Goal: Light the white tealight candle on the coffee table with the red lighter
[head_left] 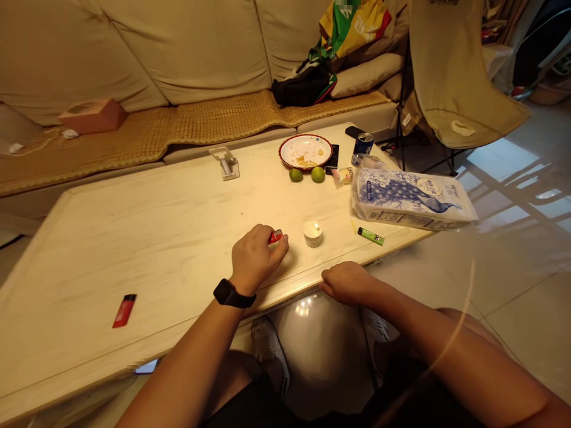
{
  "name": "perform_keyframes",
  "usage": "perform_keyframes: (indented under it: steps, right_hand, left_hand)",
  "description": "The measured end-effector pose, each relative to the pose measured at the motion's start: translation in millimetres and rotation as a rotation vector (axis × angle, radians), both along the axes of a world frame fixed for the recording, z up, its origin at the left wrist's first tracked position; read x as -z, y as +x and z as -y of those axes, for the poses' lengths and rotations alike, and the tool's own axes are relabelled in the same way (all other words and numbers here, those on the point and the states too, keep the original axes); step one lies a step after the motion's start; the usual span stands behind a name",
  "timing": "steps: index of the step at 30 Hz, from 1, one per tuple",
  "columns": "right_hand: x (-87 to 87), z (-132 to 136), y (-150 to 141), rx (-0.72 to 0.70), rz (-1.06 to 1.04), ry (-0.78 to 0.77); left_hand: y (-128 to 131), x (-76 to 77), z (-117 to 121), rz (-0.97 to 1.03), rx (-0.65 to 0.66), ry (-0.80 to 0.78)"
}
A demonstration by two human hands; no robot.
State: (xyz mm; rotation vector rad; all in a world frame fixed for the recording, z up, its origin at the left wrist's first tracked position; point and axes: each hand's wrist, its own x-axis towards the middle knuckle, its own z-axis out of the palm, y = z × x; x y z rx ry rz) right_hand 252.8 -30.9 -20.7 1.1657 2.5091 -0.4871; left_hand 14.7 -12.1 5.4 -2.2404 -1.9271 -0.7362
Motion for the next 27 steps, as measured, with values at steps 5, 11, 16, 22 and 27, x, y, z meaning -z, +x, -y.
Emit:
perform_keyframes:
  steps: [5,11,16,22,27]
  right_hand:
    - [-0.8,0.6,0.8,-0.002,-0.017,0.013]
    - [-4.1,0.4,-0.2,0.016,-0.01,-0.023]
    - [-3.8,0.4,0.7,0.013,-0.012,-0.026]
    - [-2.5,0.9,2.4,-0.001,-0.03,-0.016]
    - [-0.1,1.5,2.3,-0.014,-0.042,0.005]
  left_hand:
    - [2.6,0.5,-1.2,0.006,0.011,-0.005]
    - [6.4,3.0,-5.4,-0.01,0.037,-0.01]
    - [8.4,5.9,-8.4,0.002,0.059,-0.001]
    - [8.8,10.3,-12.1,0.006,0.075,0.021]
    - [9.7,12.1,-14.6,0.004,0.09,0.034]
